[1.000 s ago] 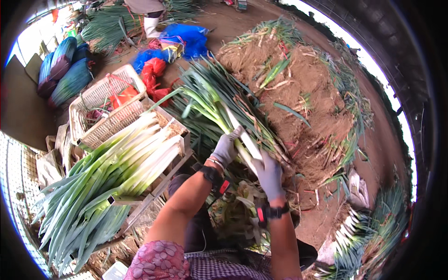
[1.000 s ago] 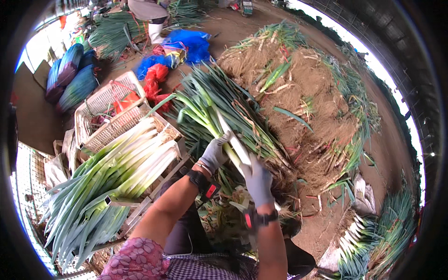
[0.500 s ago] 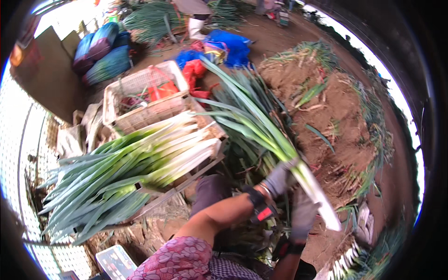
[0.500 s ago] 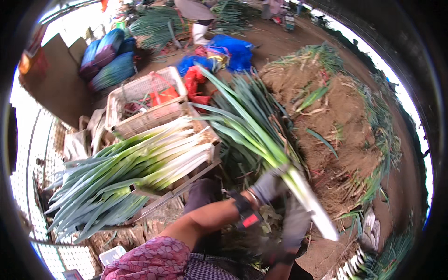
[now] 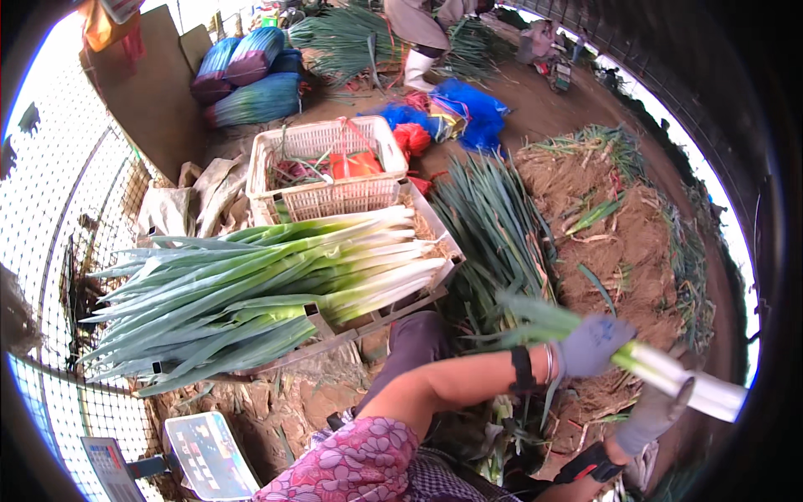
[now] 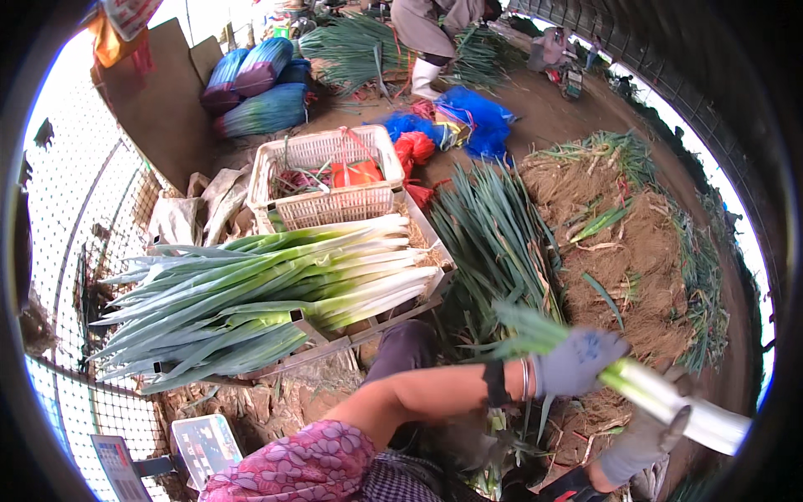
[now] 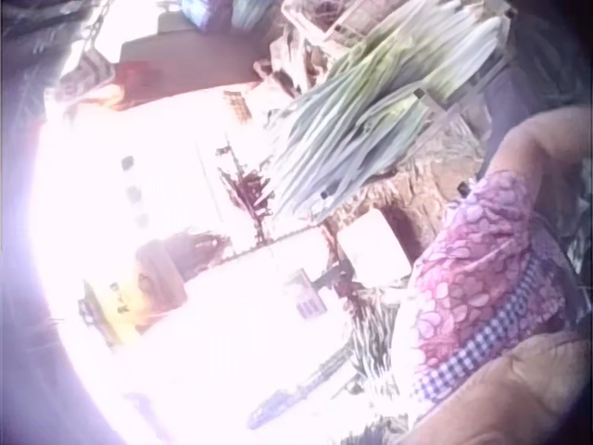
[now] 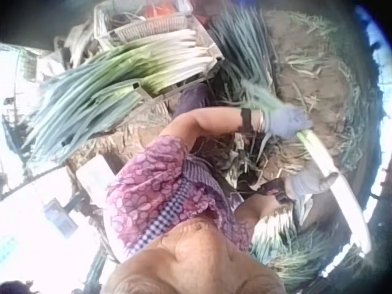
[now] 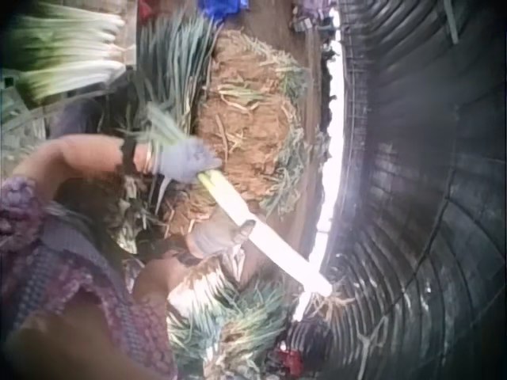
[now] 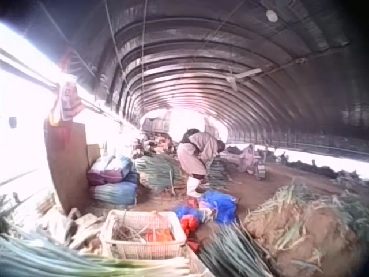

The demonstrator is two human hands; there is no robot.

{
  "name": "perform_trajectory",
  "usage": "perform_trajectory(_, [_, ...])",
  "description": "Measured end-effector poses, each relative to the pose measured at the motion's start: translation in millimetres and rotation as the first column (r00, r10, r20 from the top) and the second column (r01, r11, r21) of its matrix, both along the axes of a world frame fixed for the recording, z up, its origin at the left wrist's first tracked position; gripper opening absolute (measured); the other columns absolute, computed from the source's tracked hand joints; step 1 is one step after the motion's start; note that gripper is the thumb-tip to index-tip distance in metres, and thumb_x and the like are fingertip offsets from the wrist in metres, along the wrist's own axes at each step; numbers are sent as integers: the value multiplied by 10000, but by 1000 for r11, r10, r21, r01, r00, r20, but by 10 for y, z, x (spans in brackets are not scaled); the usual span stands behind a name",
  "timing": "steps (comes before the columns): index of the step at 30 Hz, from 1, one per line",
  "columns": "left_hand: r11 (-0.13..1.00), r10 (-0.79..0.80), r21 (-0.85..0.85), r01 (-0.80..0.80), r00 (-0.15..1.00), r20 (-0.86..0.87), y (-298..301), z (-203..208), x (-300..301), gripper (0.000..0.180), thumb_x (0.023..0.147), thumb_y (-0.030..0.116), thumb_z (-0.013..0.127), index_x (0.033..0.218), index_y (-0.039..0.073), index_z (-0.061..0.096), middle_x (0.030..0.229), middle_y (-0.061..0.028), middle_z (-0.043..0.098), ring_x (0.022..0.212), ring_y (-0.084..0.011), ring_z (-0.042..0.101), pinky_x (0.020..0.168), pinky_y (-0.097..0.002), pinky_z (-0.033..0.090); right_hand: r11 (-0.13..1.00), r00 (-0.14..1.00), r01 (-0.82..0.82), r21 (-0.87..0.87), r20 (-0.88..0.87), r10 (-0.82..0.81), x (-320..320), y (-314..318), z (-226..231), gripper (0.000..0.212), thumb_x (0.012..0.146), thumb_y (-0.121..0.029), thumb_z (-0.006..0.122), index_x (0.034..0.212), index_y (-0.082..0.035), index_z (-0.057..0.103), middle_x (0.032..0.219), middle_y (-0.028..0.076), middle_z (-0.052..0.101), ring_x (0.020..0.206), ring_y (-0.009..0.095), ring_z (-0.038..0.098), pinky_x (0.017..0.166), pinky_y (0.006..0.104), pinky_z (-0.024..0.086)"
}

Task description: Cleaning and peeling outer layers of leeks and placing them into a collection crate.

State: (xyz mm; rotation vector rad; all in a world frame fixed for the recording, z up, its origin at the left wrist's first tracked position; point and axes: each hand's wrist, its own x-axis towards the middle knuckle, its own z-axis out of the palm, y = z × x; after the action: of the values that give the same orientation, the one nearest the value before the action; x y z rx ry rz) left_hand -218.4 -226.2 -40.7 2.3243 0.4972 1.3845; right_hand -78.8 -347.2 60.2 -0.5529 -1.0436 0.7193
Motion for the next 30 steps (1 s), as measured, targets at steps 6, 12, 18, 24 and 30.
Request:
perform_trajectory(6, [641,703,611,-465,676,-222,204,1640,-2268,317,790,166,689,1100,105,668,960,-30,653,944,-230,645,828,-388,510,743,580,-633,216,-504,640,-538,658,102,599,1018,-340,642,1531,-81,473,1454,135,528,1402,286,481,1257,505,335])
perform_trajectory(12, [342,912,720,-604,29,-408,-307,1255,-4431,318,818,171,708,1134,147,680,995,-62,652,960,-269,628,801,-439,498,723,845,-532,-441,-326,423,-1094,954,-1235,474,1047,-312,607,1472,-103,575,1457,57,597,1330,212,558,1160,392,434])
perform_trajectory(18, [465,634,398,-791,-16,-773,-284,-1396,-5581,691,828,420,790,1425,134,590,1252,-182,660,1184,-388,621,1191,-571,343,459,831,-557,-692,-457,317,-1236,931,-2546,426,1085,-279,500,1456,-91,592,1388,49,643,1259,200,597,1108,396,464])
perform_trajectory(24, [528,543,127,-840,219,-811,-142,-708,-5606,578,816,356,788,1318,106,646,1113,-191,682,1070,-375,658,1112,-546,416,433,856,-514,-740,-414,309,-742,757,-2700,403,1057,-250,573,1425,-89,616,1361,58,637,1191,201,605,1070,352,463])
perform_trajectory(30, [508,551,137,-851,199,-810,-218,-504,-5559,446,843,376,755,1160,71,684,1052,-189,666,981,-368,683,835,-495,535,382,895,-445,-810,-413,168,-763,806,-3029,410,1053,-275,544,1423,-124,634,1334,21,656,1204,187,593,1102,370,436])
